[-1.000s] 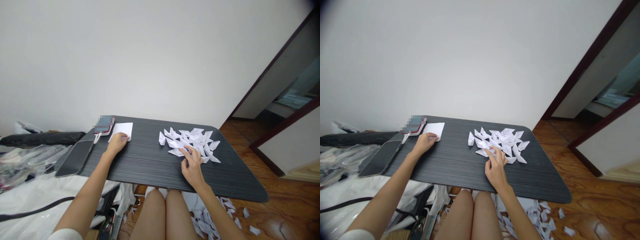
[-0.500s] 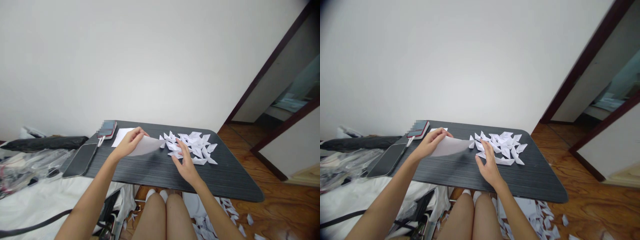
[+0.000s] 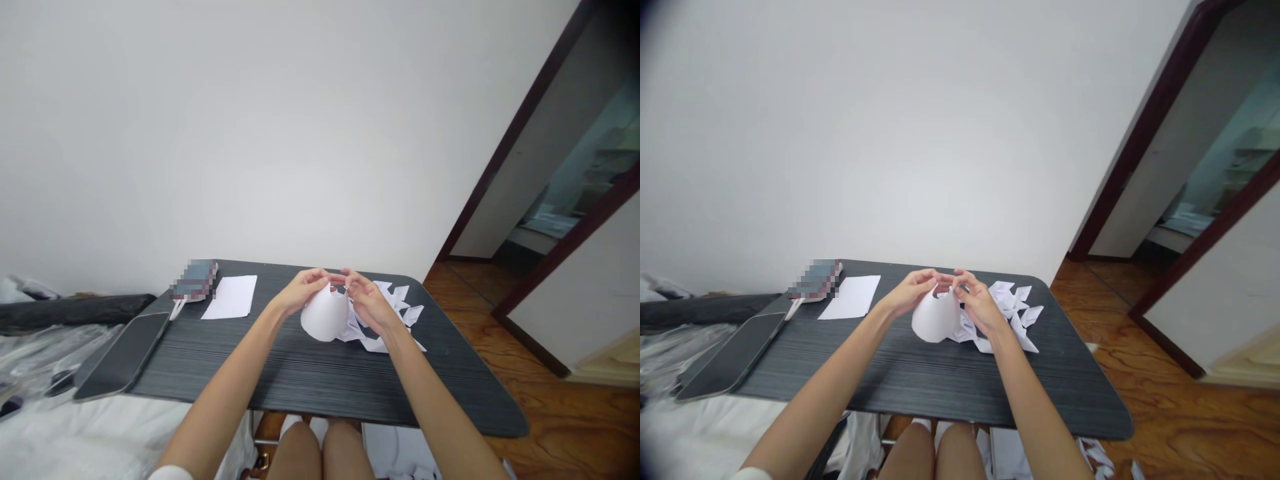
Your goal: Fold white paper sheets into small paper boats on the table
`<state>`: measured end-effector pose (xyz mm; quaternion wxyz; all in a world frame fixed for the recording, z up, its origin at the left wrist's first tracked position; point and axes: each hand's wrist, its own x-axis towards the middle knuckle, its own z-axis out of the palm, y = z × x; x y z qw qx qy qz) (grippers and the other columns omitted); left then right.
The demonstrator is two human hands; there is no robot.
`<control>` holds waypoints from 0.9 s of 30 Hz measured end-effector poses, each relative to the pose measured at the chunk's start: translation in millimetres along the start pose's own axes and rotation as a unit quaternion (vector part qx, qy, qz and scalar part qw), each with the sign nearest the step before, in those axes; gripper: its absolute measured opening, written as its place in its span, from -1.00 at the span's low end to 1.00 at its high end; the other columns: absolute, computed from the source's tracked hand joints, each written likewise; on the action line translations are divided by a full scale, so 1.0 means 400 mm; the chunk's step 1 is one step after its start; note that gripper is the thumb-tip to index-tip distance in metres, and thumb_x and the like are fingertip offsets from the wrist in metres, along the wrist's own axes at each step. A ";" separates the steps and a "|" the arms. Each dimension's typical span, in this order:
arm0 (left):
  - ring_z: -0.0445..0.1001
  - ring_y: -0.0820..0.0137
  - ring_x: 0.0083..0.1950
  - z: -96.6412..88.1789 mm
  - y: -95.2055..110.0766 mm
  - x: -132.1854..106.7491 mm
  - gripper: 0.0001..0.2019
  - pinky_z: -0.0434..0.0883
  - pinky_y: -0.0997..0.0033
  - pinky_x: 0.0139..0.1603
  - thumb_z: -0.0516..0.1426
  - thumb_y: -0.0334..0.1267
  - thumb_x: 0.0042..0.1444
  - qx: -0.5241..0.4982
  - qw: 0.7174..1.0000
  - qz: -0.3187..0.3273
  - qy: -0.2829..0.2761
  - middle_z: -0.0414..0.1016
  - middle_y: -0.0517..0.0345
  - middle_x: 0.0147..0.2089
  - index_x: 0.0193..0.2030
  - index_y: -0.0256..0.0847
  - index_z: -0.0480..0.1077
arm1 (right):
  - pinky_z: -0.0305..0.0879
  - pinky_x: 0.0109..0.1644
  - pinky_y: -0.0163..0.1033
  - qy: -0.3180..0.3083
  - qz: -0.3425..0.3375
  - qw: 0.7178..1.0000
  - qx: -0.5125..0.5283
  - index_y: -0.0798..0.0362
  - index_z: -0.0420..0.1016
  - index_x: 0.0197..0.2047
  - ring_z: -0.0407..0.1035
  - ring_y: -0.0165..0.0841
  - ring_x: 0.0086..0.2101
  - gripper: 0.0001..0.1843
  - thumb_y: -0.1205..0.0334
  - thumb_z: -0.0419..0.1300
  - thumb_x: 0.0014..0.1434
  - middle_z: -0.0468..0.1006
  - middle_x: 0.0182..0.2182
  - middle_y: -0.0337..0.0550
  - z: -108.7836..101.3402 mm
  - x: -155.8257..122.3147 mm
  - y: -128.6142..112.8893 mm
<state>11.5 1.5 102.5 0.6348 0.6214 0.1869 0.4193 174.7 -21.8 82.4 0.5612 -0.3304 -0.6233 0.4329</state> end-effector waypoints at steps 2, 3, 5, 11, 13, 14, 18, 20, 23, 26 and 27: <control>0.36 0.48 -0.39 0.008 -0.020 0.031 -0.73 0.27 0.49 -0.33 0.18 -0.09 -0.14 -0.009 1.000 -0.020 -0.015 0.41 0.13 -0.43 -0.47 -0.28 0.30 | 0.24 -0.13 -0.19 -0.009 -0.007 1.000 0.001 0.05 0.34 -0.47 0.20 -0.25 -0.05 -0.74 0.02 0.19 -0.10 0.19 0.06 -0.10 -0.008 0.034 0.002; 0.33 0.51 -0.44 0.009 -0.028 0.044 -0.73 0.25 0.52 -0.37 0.18 -0.10 -0.15 -0.013 1.000 -0.023 -0.015 0.37 0.18 -0.48 -0.47 -0.29 0.31 | 0.25 -0.14 -0.19 -0.010 -0.013 1.000 -0.002 0.05 0.34 -0.47 0.21 -0.25 -0.05 -0.74 0.02 0.19 -0.11 0.15 0.08 -0.11 -0.011 0.049 0.003; 0.28 0.56 -0.48 0.006 -0.040 0.063 -0.75 0.22 0.56 -0.42 0.18 -0.11 -0.14 -0.025 1.000 -0.016 -0.010 0.33 0.23 -0.51 -0.46 -0.29 0.33 | 0.27 -0.17 -0.20 -0.008 -0.029 0.999 -0.016 0.05 0.36 -0.46 0.22 -0.26 -0.06 -0.76 0.04 0.18 -0.09 0.11 0.10 -0.12 -0.018 0.073 0.010; 0.30 0.54 -0.45 -0.022 -0.075 0.072 -0.75 0.25 0.54 -0.39 0.20 -0.13 -0.16 -0.026 0.999 0.014 0.041 0.34 0.18 -0.47 -0.45 -0.31 0.35 | 0.26 -0.15 -0.23 -0.038 -0.028 0.997 -0.062 0.05 0.38 -0.39 0.20 -0.29 -0.03 -0.76 0.05 0.11 0.01 0.12 0.10 -0.09 -0.021 0.098 0.065; 0.30 0.51 -0.45 -0.031 -0.083 0.069 -0.76 0.26 0.53 -0.40 0.18 -0.14 -0.13 0.020 0.996 0.028 0.087 0.36 0.15 -0.45 -0.45 -0.31 0.36 | 0.25 -0.14 -0.23 -0.036 -0.027 0.997 -0.065 0.04 0.38 -0.32 0.19 -0.28 -0.02 -0.75 0.04 0.09 0.02 0.12 0.11 -0.07 -0.023 0.093 0.076; 0.31 0.51 -0.43 -0.034 -0.086 0.067 -0.78 0.26 0.52 -0.39 0.16 -0.15 -0.11 0.053 0.990 0.046 0.119 0.36 0.15 -0.44 -0.45 -0.31 0.36 | 0.24 -0.13 -0.23 -0.031 -0.031 0.996 -0.072 0.03 0.37 -0.27 0.18 -0.28 -0.01 -0.73 0.04 0.07 0.03 0.12 0.10 -0.06 -0.025 0.089 0.074; 0.33 0.46 -0.36 -0.036 -0.087 0.057 -0.85 0.29 0.47 -0.30 0.10 -0.20 -0.05 0.202 0.929 0.146 0.272 0.37 0.15 -0.42 -0.45 -0.26 0.34 | 0.17 -0.05 -0.20 -0.048 -0.068 0.986 -0.147 -0.02 0.35 -0.14 0.06 -0.28 0.07 -0.69 0.05 0.02 0.07 0.13 0.10 -0.08 -0.039 0.064 0.036; 0.34 0.44 -0.35 -0.027 -0.086 0.050 -0.87 0.31 0.45 -0.28 0.08 -0.21 -0.03 0.259 0.897 0.181 0.308 0.37 0.15 -0.42 -0.45 -0.24 0.34 | 0.16 -0.05 -0.17 -0.064 -0.076 0.972 -0.214 -0.03 0.36 -0.16 0.06 -0.25 0.06 -0.70 0.10 0.12 0.00 0.19 0.05 -0.09 -0.037 0.053 0.016; 0.34 0.45 -0.37 -0.004 -0.086 0.038 -0.87 0.33 0.45 -0.31 0.05 -0.22 0.00 0.312 0.871 0.217 0.312 0.36 0.15 -0.43 -0.47 -0.21 0.34 | 0.20 -0.12 -0.20 0.007 -0.092 0.969 -0.230 0.02 0.37 -0.26 0.24 -0.29 -0.10 -0.76 0.16 0.16 -0.04 0.37 -0.15 -0.11 -0.022 0.045 0.009; 0.35 0.46 -0.39 0.016 -0.086 0.030 -0.88 0.33 0.47 -0.34 0.05 -0.24 0.01 0.332 0.853 0.242 0.322 0.36 0.16 -0.46 -0.48 -0.20 0.34 | 0.23 -0.20 -0.23 0.045 -0.090 0.969 -0.225 0.06 0.38 -0.33 0.33 -0.33 -0.28 -0.82 0.18 0.16 -0.05 0.45 -0.33 -0.16 -0.010 0.044 0.016; 0.35 0.47 -0.40 0.021 -0.087 0.028 -0.88 0.33 0.48 -0.34 0.06 -0.25 0.01 0.332 0.850 0.248 0.324 0.36 0.17 -0.46 -0.48 -0.20 0.34 | 0.23 -0.21 -0.24 0.049 -0.090 0.968 -0.228 0.06 0.39 -0.36 0.33 -0.33 -0.31 -0.83 0.19 0.17 -0.06 0.46 -0.36 -0.16 -0.009 0.044 0.018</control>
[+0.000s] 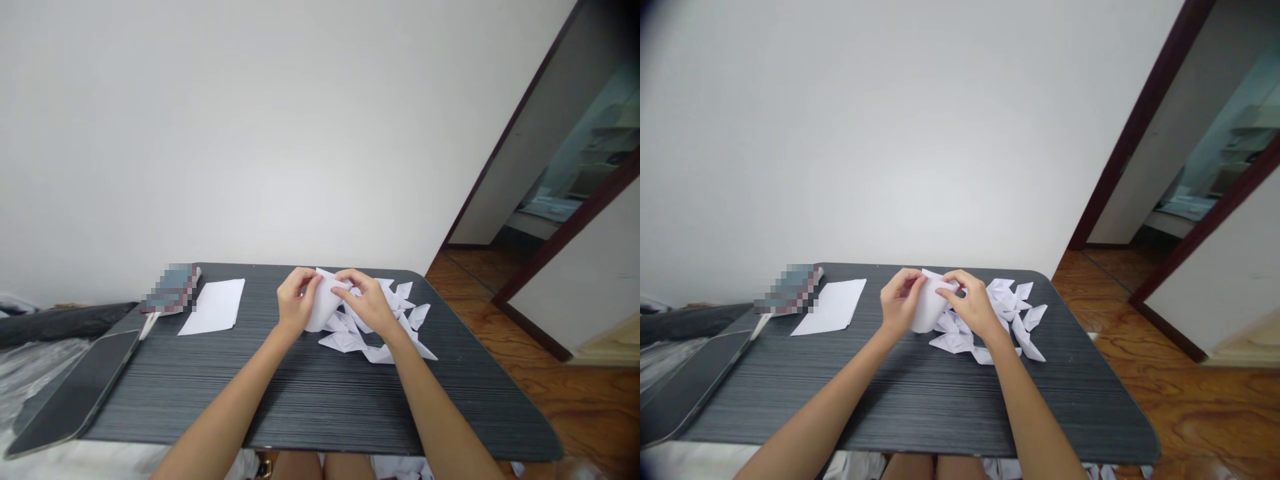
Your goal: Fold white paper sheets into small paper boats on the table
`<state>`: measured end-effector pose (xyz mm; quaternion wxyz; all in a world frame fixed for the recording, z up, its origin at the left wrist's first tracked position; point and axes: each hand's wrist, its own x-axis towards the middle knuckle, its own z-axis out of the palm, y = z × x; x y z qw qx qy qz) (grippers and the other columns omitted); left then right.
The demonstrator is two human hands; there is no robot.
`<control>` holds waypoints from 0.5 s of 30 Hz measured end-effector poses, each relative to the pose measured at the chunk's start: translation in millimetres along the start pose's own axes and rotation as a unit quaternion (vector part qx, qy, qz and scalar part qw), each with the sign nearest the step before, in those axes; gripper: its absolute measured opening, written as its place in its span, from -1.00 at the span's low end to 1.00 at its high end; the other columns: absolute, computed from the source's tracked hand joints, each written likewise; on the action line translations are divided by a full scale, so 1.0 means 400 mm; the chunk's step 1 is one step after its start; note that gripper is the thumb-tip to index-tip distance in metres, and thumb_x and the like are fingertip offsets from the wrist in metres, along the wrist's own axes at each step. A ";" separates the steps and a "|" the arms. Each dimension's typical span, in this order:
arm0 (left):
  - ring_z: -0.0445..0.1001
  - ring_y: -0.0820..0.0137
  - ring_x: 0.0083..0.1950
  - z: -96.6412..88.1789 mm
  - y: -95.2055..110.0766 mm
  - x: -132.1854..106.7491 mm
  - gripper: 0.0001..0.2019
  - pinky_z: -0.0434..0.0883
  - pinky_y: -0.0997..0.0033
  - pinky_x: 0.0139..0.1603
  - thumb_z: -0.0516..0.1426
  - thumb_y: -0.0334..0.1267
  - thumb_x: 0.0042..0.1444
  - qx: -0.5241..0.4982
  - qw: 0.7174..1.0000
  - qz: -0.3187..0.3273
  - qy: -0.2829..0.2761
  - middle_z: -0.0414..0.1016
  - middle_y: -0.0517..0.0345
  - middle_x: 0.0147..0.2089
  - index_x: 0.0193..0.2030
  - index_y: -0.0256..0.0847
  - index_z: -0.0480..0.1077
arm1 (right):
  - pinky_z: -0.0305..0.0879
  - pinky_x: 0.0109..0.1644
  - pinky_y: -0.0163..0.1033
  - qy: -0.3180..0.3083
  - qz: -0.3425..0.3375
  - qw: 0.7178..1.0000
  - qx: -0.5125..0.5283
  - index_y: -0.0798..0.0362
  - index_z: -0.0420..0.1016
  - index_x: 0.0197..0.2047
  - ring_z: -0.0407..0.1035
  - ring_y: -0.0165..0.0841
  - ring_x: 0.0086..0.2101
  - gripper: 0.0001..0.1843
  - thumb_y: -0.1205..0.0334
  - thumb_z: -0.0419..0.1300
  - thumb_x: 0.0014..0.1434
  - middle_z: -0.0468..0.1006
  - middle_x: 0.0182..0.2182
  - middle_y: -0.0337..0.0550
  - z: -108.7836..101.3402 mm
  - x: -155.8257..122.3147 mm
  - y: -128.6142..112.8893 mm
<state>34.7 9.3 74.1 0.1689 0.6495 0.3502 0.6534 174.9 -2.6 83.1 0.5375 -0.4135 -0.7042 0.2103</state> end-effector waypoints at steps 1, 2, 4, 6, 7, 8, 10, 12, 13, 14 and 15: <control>0.36 0.47 -0.39 0.002 0.002 -0.002 -0.89 0.34 0.49 -0.34 0.06 -0.26 0.00 -0.005 1.000 0.002 0.005 0.37 0.17 -0.46 -0.47 -0.21 0.34 | 0.23 -0.21 -0.24 0.004 0.001 1.000 -0.004 0.07 0.41 -0.39 0.33 -0.33 -0.33 -0.85 0.19 0.17 -0.06 0.47 -0.38 -0.17 0.001 0.000 0.001; 0.37 0.48 -0.39 0.004 0.003 -0.004 -0.91 0.34 0.50 -0.34 0.08 -0.27 0.00 -0.014 1.000 -0.001 0.009 0.38 0.17 -0.44 -0.45 -0.21 0.34 | 0.24 -0.21 -0.23 0.009 0.002 1.000 -0.005 0.07 0.41 -0.42 0.34 -0.33 -0.33 -0.87 0.20 0.17 -0.06 0.48 -0.40 -0.17 0.000 0.000 0.002; 0.39 0.48 -0.37 0.007 0.003 -0.006 -0.89 0.36 0.50 -0.32 0.11 -0.27 -0.03 -0.046 0.999 -0.017 0.009 0.40 0.16 -0.41 -0.33 -0.20 0.35 | 0.24 -0.22 -0.23 0.024 0.008 1.000 0.006 0.07 0.42 -0.44 0.35 -0.32 -0.35 -0.88 0.20 0.16 -0.05 0.49 -0.43 -0.17 -0.002 -0.001 0.003; 0.42 0.46 -0.34 0.009 0.002 -0.008 -0.76 0.38 0.49 -0.30 0.13 -0.27 -0.06 -0.078 0.996 -0.041 -0.003 0.43 0.14 -0.37 -0.19 -0.20 0.34 | 0.25 -0.24 -0.23 0.032 0.014 0.999 0.019 0.08 0.43 -0.45 0.35 -0.33 -0.38 -0.88 0.20 0.15 -0.05 0.49 -0.46 -0.17 -0.004 -0.001 0.004; 0.43 0.44 -0.33 0.009 0.001 -0.009 -0.73 0.39 0.48 -0.30 0.13 -0.26 -0.06 -0.086 0.995 -0.051 -0.011 0.45 0.12 -0.35 -0.17 -0.21 0.34 | 0.25 -0.26 -0.24 0.033 0.016 0.999 0.022 0.08 0.43 -0.46 0.35 -0.33 -0.39 -0.87 0.20 0.14 -0.04 0.49 -0.47 -0.17 -0.004 -0.001 0.005; 0.44 0.43 -0.33 0.009 0.001 -0.009 -0.75 0.40 0.46 -0.29 0.13 -0.25 -0.06 -0.086 0.994 -0.059 -0.017 0.46 0.11 -0.34 -0.19 -0.22 0.36 | 0.25 -0.27 -0.24 0.034 0.018 0.999 0.021 0.08 0.43 -0.46 0.35 -0.33 -0.40 -0.87 0.20 0.14 -0.04 0.49 -0.48 -0.18 -0.005 -0.002 0.004; 0.46 0.40 -0.31 0.008 0.001 -0.010 -0.82 0.41 0.43 -0.26 0.13 -0.23 -0.06 -0.067 0.995 -0.066 -0.017 0.49 0.08 -0.32 -0.29 -0.23 0.42 | 0.25 -0.29 -0.26 0.035 0.019 0.999 0.016 0.09 0.43 -0.47 0.34 -0.34 -0.41 -0.87 0.19 0.15 -0.05 0.48 -0.49 -0.19 -0.006 -0.003 0.003; 0.46 0.38 -0.31 0.007 0.003 -0.011 -0.85 0.42 0.41 -0.25 0.12 -0.23 -0.05 -0.046 0.997 -0.062 -0.009 0.51 0.08 -0.33 -0.37 -0.23 0.44 | 0.24 -0.30 -0.26 0.034 0.021 0.999 0.010 0.09 0.43 -0.48 0.33 -0.35 -0.42 -0.86 0.19 0.15 -0.05 0.48 -0.50 -0.19 -0.007 -0.004 0.002; 0.47 0.38 -0.32 0.006 0.004 -0.011 -0.86 0.42 0.41 -0.26 0.12 -0.24 -0.05 -0.039 0.997 -0.059 -0.007 0.51 0.09 -0.33 -0.37 -0.23 0.45 | 0.24 -0.30 -0.27 0.033 0.021 0.999 0.006 0.09 0.43 -0.48 0.33 -0.35 -0.42 -0.86 0.18 0.15 -0.05 0.48 -0.50 -0.19 -0.008 -0.005 0.001; 0.47 0.38 -0.32 0.006 0.005 -0.011 -0.86 0.43 0.41 -0.26 0.12 -0.24 -0.05 -0.035 0.998 -0.055 -0.007 0.52 0.10 -0.33 -0.38 -0.22 0.45 | 0.24 -0.31 -0.27 0.031 0.022 0.999 0.002 0.09 0.42 -0.48 0.33 -0.35 -0.42 -0.85 0.18 0.15 -0.05 0.48 -0.50 -0.19 -0.008 -0.005 0.001; 0.47 0.39 -0.33 0.005 0.006 -0.011 -0.87 0.43 0.42 -0.27 0.12 -0.25 -0.04 -0.031 0.998 -0.052 -0.008 0.52 0.11 -0.34 -0.38 -0.22 0.46 | 0.23 -0.31 -0.27 0.030 0.022 0.999 -0.002 0.09 0.43 -0.48 0.33 -0.35 -0.43 -0.85 0.17 0.15 -0.06 0.48 -0.50 -0.20 -0.009 -0.006 0.000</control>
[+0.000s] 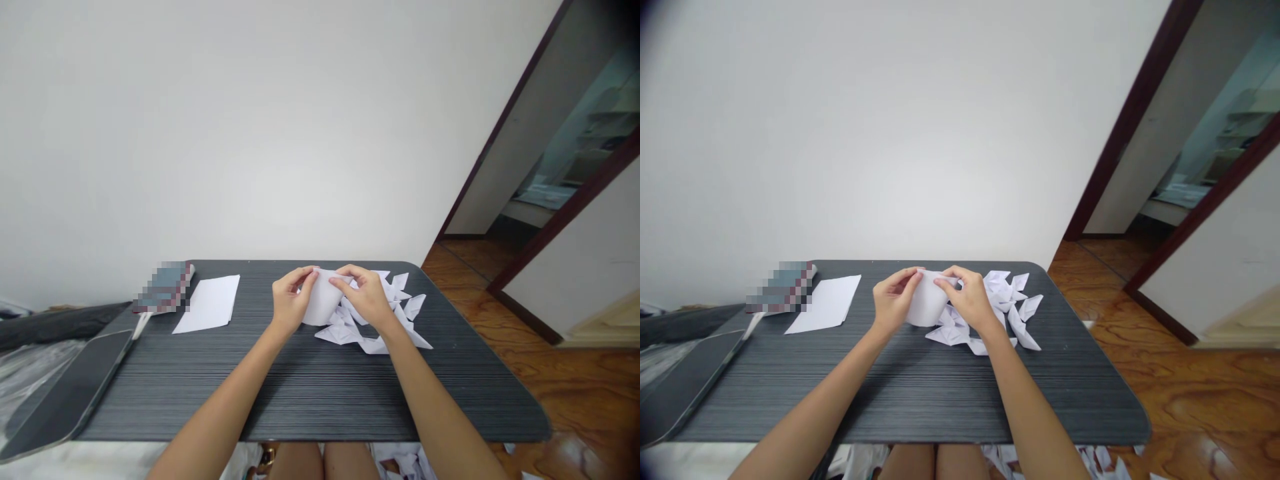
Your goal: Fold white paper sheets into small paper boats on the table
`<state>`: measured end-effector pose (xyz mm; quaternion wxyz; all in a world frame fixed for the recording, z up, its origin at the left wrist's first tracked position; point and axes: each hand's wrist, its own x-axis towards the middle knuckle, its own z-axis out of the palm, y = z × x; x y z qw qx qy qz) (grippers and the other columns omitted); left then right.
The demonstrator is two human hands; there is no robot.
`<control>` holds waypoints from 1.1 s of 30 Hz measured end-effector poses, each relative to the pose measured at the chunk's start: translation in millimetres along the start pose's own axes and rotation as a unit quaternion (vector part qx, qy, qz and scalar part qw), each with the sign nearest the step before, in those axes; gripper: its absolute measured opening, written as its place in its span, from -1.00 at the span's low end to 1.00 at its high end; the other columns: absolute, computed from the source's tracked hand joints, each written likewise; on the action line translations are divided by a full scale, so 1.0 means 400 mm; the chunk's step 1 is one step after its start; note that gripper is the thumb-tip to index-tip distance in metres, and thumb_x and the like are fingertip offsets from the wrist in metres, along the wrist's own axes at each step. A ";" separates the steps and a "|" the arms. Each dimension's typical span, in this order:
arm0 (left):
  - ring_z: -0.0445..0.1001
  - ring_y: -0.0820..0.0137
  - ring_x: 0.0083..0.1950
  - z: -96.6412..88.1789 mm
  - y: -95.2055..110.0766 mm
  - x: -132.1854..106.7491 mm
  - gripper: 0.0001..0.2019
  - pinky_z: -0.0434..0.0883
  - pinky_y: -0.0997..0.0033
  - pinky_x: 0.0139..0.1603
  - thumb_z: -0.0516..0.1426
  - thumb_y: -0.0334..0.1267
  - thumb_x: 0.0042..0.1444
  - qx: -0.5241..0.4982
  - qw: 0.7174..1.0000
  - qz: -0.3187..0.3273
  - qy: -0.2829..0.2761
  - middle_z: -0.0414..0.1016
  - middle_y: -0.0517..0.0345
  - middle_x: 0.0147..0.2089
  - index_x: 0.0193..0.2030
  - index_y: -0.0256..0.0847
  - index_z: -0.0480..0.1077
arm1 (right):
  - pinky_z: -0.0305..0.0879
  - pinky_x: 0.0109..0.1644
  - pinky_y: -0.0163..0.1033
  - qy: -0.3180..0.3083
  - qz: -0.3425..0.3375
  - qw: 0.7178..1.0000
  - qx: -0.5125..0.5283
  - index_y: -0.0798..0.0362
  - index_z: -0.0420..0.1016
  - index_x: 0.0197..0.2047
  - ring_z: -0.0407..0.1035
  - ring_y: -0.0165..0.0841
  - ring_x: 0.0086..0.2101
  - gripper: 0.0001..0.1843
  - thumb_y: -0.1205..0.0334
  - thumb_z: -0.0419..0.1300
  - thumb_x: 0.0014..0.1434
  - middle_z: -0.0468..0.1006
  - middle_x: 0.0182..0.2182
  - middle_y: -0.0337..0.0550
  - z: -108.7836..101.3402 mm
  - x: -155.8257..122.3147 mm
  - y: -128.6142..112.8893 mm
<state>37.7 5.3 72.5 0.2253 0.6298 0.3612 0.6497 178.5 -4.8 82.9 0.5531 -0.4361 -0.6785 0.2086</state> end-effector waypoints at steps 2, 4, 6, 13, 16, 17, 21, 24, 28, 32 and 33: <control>0.47 0.39 -0.33 0.000 0.002 0.001 -0.87 0.43 0.43 -0.27 0.12 -0.26 -0.04 0.006 1.000 0.005 -0.002 0.52 0.11 -0.34 -0.39 -0.22 0.46 | 0.23 -0.31 -0.27 0.000 -0.001 1.000 -0.006 0.09 0.43 -0.48 0.33 -0.35 -0.43 -0.85 0.17 0.16 -0.06 0.48 -0.50 -0.20 -0.001 0.000 0.000; 0.47 0.39 -0.33 -0.001 0.003 0.001 -0.87 0.42 0.43 -0.27 0.12 -0.26 -0.04 0.009 1.000 0.008 -0.004 0.52 0.12 -0.35 -0.39 -0.22 0.46 | 0.23 -0.31 -0.28 0.003 -0.001 1.000 -0.008 0.09 0.43 -0.49 0.33 -0.36 -0.43 -0.85 0.17 0.16 -0.06 0.47 -0.50 -0.20 -0.002 -0.001 0.002; 0.47 0.39 -0.33 -0.001 0.004 0.002 -0.87 0.42 0.43 -0.26 0.11 -0.26 -0.04 0.011 1.000 0.010 -0.007 0.52 0.12 -0.35 -0.39 -0.23 0.46 | 0.23 -0.32 -0.28 0.003 0.000 1.000 -0.008 0.09 0.43 -0.49 0.32 -0.36 -0.43 -0.85 0.17 0.16 -0.07 0.47 -0.51 -0.21 -0.002 -0.001 0.003; 0.47 0.41 -0.36 -0.005 0.002 0.004 -0.87 0.41 0.46 -0.31 0.13 -0.26 -0.06 0.003 1.000 -0.007 -0.009 0.52 0.12 -0.39 -0.42 -0.25 0.46 | 0.23 -0.34 -0.28 0.002 0.035 0.998 0.042 0.10 0.43 -0.48 0.32 -0.37 -0.44 -0.85 0.18 0.20 -0.10 0.47 -0.50 -0.20 0.000 -0.001 -0.001; 0.46 0.43 -0.42 -0.008 0.000 0.010 -0.88 0.40 0.50 -0.39 0.15 -0.26 -0.09 0.005 1.000 -0.025 0.017 0.52 0.13 -0.44 -0.45 -0.27 0.46 | 0.25 -0.38 -0.30 -0.010 0.099 0.981 0.168 0.07 0.41 -0.28 0.34 -0.41 -0.47 -0.71 0.19 0.23 -0.14 0.49 -0.48 -0.22 0.002 0.002 0.001; 0.46 0.44 -0.44 -0.010 -0.001 0.012 -0.87 0.40 0.51 -0.41 0.15 -0.26 -0.10 0.004 0.999 -0.033 0.025 0.52 0.13 -0.45 -0.45 -0.28 0.45 | 0.25 -0.38 -0.31 -0.020 0.127 0.969 0.210 0.07 0.39 -0.23 0.34 -0.42 -0.48 -0.65 0.19 0.24 -0.16 0.49 -0.49 -0.23 0.002 0.003 0.004; 0.46 0.44 -0.45 -0.016 -0.002 0.019 -0.85 0.40 0.53 -0.43 0.16 -0.25 -0.12 -0.001 0.998 -0.058 0.026 0.51 0.13 -0.47 -0.48 -0.31 0.45 | 0.23 -0.41 -0.32 -0.011 0.217 0.937 0.274 0.15 0.44 -0.49 0.32 -0.46 -0.56 -0.77 0.16 0.28 -0.22 0.47 -0.62 -0.23 -0.001 0.009 0.022; 0.46 0.42 -0.44 -0.020 -0.001 0.022 -0.84 0.41 0.53 -0.42 0.16 -0.25 -0.12 -0.007 0.998 -0.065 0.003 0.52 0.12 -0.47 -0.46 -0.32 0.46 | 0.23 -0.40 -0.32 0.015 0.239 0.926 0.292 0.15 0.43 -0.58 0.31 -0.47 -0.57 -0.77 0.15 0.30 -0.25 0.47 -0.64 -0.23 -0.004 0.011 0.029; 0.47 0.41 -0.42 -0.029 -0.005 0.027 -0.84 0.41 0.53 -0.43 0.16 -0.24 -0.11 -0.003 0.998 -0.067 0.001 0.53 0.12 -0.44 -0.45 -0.31 0.46 | 0.25 -0.35 -0.29 -0.061 0.256 0.917 0.299 0.17 0.50 -0.50 0.34 -0.44 -0.52 -0.73 0.12 0.28 -0.22 0.52 -0.56 -0.17 -0.002 0.006 0.024; 0.47 0.42 -0.42 -0.039 -0.013 0.033 -0.85 0.41 0.55 -0.43 0.15 -0.25 -0.10 0.018 0.999 -0.044 0.000 0.53 0.14 -0.45 -0.45 -0.29 0.47 | 0.25 -0.36 -0.28 -0.052 0.246 0.929 0.272 0.18 0.52 -0.48 0.36 -0.41 -0.51 -0.73 0.14 0.30 -0.25 0.53 -0.55 -0.15 0.008 0.000 0.021; 0.47 0.43 -0.42 -0.041 -0.016 0.033 -0.85 0.41 0.55 -0.42 0.15 -0.25 -0.10 0.024 0.999 -0.038 0.005 0.53 0.14 -0.45 -0.45 -0.29 0.47 | 0.25 -0.34 -0.27 -0.055 0.241 0.930 0.273 0.17 0.52 -0.46 0.37 -0.40 -0.49 -0.72 0.14 0.29 -0.25 0.54 -0.54 -0.15 0.010 -0.001 0.020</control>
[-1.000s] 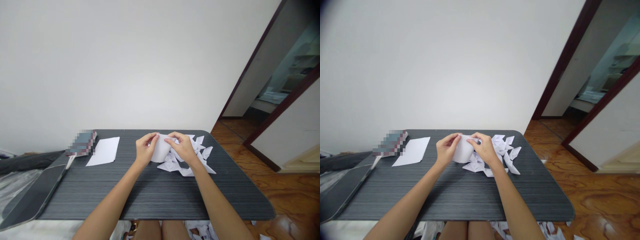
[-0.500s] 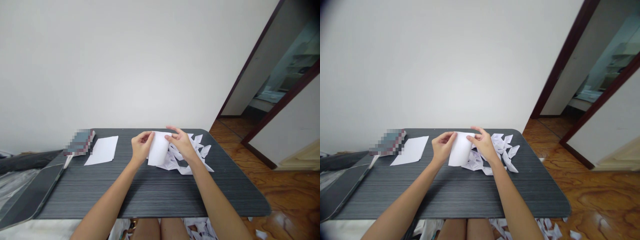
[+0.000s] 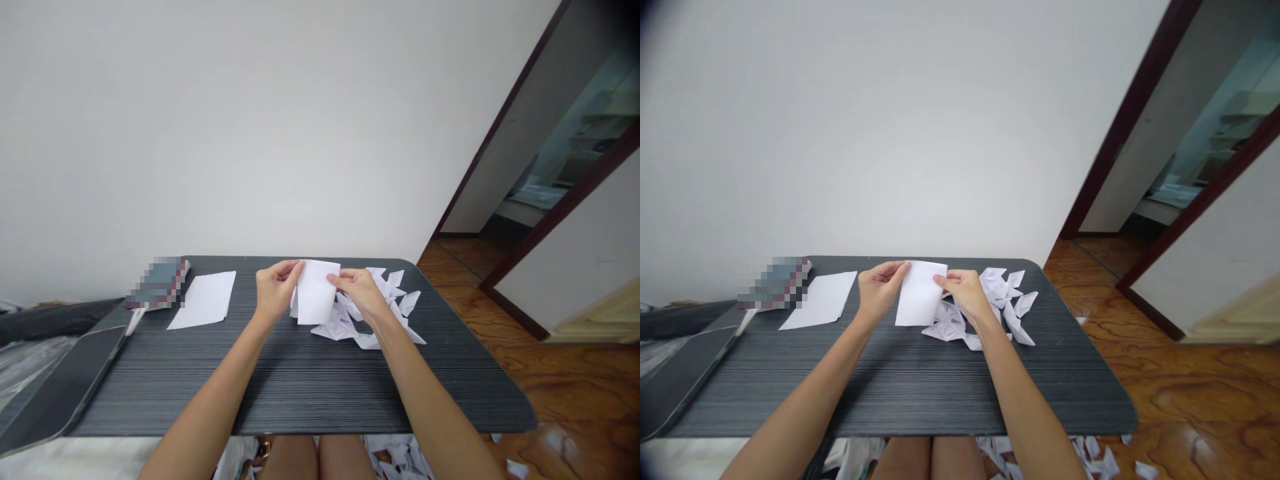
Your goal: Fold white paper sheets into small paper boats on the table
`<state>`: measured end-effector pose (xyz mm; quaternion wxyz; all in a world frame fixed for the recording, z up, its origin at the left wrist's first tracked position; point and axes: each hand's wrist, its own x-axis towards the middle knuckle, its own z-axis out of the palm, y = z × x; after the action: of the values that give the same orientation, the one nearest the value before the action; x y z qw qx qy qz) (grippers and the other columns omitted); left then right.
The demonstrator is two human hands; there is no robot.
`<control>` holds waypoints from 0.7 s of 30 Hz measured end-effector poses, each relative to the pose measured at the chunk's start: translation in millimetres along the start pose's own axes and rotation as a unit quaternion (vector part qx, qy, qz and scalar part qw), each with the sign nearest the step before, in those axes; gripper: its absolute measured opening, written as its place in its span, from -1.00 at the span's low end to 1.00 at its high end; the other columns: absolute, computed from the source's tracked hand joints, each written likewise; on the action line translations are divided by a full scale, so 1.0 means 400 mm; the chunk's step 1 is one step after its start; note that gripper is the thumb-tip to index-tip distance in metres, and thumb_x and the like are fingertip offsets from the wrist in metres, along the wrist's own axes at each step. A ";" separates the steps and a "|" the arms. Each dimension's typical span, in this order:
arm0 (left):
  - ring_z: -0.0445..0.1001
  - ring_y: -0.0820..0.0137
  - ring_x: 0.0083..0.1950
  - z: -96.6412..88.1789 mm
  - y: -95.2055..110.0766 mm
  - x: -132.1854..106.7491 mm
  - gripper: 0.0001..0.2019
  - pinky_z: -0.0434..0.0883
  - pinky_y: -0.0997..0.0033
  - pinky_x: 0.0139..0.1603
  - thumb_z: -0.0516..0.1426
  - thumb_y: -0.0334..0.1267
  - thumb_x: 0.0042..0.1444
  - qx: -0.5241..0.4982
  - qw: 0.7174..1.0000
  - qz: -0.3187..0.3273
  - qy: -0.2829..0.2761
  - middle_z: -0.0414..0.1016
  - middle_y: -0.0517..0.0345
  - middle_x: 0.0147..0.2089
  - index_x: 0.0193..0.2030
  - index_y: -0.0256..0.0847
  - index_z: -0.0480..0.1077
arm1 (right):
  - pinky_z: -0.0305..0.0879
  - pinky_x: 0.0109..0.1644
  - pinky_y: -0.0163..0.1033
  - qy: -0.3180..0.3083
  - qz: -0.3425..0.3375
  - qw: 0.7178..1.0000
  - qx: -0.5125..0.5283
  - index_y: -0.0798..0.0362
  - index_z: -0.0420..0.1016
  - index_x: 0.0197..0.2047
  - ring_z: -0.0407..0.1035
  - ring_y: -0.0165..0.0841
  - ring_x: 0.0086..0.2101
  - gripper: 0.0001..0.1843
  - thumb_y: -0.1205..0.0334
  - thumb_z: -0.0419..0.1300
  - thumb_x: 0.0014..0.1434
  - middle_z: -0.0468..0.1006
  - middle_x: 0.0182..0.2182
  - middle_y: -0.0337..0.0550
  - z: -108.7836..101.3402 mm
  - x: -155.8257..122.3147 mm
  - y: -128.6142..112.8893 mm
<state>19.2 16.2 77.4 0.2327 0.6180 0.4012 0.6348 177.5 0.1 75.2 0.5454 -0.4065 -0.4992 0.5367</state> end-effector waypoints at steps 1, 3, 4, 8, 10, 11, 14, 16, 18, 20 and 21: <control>0.47 0.43 -0.42 -0.001 -0.002 0.001 -0.85 0.41 0.55 -0.42 0.15 -0.25 -0.10 0.006 1.000 0.007 0.006 0.53 0.14 -0.45 -0.44 -0.29 0.47 | 0.25 -0.31 -0.26 -0.012 0.001 1.000 0.000 0.17 0.52 -0.43 0.38 -0.38 -0.47 -0.71 0.14 0.29 -0.25 0.54 -0.52 -0.14 0.003 -0.001 0.001; 0.47 0.44 -0.43 -0.002 -0.006 0.000 -0.86 0.40 0.56 -0.42 0.14 -0.25 -0.09 0.017 1.000 0.019 0.018 0.53 0.14 -0.44 -0.44 -0.28 0.47 | 0.26 -0.28 -0.23 -0.037 0.015 0.999 0.003 0.17 0.53 -0.40 0.39 -0.35 -0.43 -0.69 0.15 0.30 -0.25 0.55 -0.50 -0.13 0.008 -0.003 0.003; 0.47 0.44 -0.43 -0.003 -0.008 0.000 -0.86 0.40 0.56 -0.43 0.14 -0.25 -0.09 0.021 0.999 0.024 0.022 0.53 0.14 -0.44 -0.44 -0.28 0.47 | 0.26 -0.27 -0.22 -0.044 0.022 0.999 0.004 0.18 0.53 -0.40 0.40 -0.34 -0.43 -0.68 0.16 0.31 -0.27 0.55 -0.50 -0.12 0.011 -0.005 0.003; 0.47 0.43 -0.43 -0.005 -0.009 0.002 -0.85 0.39 0.55 -0.43 0.14 -0.24 -0.10 0.030 0.998 0.024 0.039 0.53 0.14 -0.44 -0.44 -0.28 0.47 | 0.26 -0.29 -0.23 -0.046 0.036 0.998 -0.004 0.19 0.52 -0.42 0.39 -0.35 -0.45 -0.69 0.16 0.30 -0.27 0.54 -0.54 -0.14 0.022 -0.013 0.006; 0.48 0.42 -0.42 -0.011 -0.006 0.008 -0.84 0.40 0.55 -0.42 0.15 -0.24 -0.10 0.026 0.998 0.015 0.058 0.53 0.13 -0.44 -0.45 -0.29 0.47 | 0.24 -0.33 -0.27 -0.062 0.045 0.996 -0.037 0.19 0.51 -0.48 0.37 -0.40 -0.50 -0.75 0.18 0.29 -0.24 0.52 -0.58 -0.18 0.028 -0.017 0.008; 0.48 0.42 -0.42 -0.016 -0.004 0.012 -0.84 0.40 0.54 -0.41 0.15 -0.24 -0.11 0.023 0.997 0.009 0.069 0.53 0.12 -0.44 -0.45 -0.30 0.47 | 0.23 -0.36 -0.29 -0.071 0.047 0.995 -0.057 0.19 0.49 -0.53 0.35 -0.42 -0.54 -0.78 0.18 0.28 -0.23 0.50 -0.61 -0.20 0.032 -0.019 0.010; 0.48 0.40 -0.41 -0.035 0.003 0.029 -0.83 0.41 0.52 -0.39 0.16 -0.23 -0.12 0.018 0.994 0.001 0.106 0.53 0.11 -0.43 -0.45 -0.31 0.47 | 0.20 -0.40 -0.32 -0.096 0.046 0.990 -0.087 0.18 0.44 -0.61 0.32 -0.45 -0.58 -0.81 0.20 0.26 -0.21 0.46 -0.66 -0.24 0.044 -0.024 0.015; 0.48 0.40 -0.40 -0.047 0.005 0.041 -0.82 0.41 0.51 -0.37 0.16 -0.23 -0.13 0.014 0.990 0.003 0.137 0.53 0.10 -0.43 -0.44 -0.33 0.46 | 0.22 -0.35 -0.31 -0.114 0.042 0.989 -0.082 0.17 0.44 -0.57 0.37 -0.41 -0.52 -0.82 0.21 0.25 -0.19 0.49 -0.62 -0.20 0.051 -0.025 0.017; 0.48 0.40 -0.40 -0.055 0.001 0.049 -0.81 0.42 0.50 -0.36 0.16 -0.22 -0.13 0.004 0.986 0.006 0.167 0.52 0.09 -0.43 -0.44 -0.33 0.46 | 0.24 -0.28 -0.27 -0.116 0.024 0.989 -0.086 0.17 0.45 -0.52 0.41 -0.36 -0.45 -0.82 0.20 0.22 -0.15 0.52 -0.56 -0.15 0.057 -0.024 0.018; 0.48 0.41 -0.40 -0.058 -0.010 0.055 -0.80 0.42 0.48 -0.35 0.16 -0.21 -0.13 -0.009 0.982 0.005 0.188 0.52 0.08 -0.43 -0.43 -0.33 0.45 | 0.25 -0.25 -0.25 -0.106 -0.014 0.988 -0.111 0.16 0.43 -0.50 0.42 -0.34 -0.41 -0.83 0.20 0.18 -0.10 0.52 -0.52 -0.12 0.059 -0.023 0.017; 0.47 0.41 -0.39 -0.059 -0.017 0.057 -0.80 0.42 0.48 -0.36 0.15 -0.20 -0.13 -0.015 0.981 0.001 0.195 0.52 0.08 -0.42 -0.43 -0.33 0.45 | 0.26 -0.25 -0.26 -0.096 -0.040 0.986 -0.131 0.15 0.41 -0.49 0.41 -0.34 -0.41 -0.83 0.20 0.15 -0.06 0.52 -0.51 -0.12 0.058 -0.022 0.016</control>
<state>-7.8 32.8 87.5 0.1585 0.4794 0.4284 0.7494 154.1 -10.0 72.2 0.4580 -0.4007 -0.6313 0.4808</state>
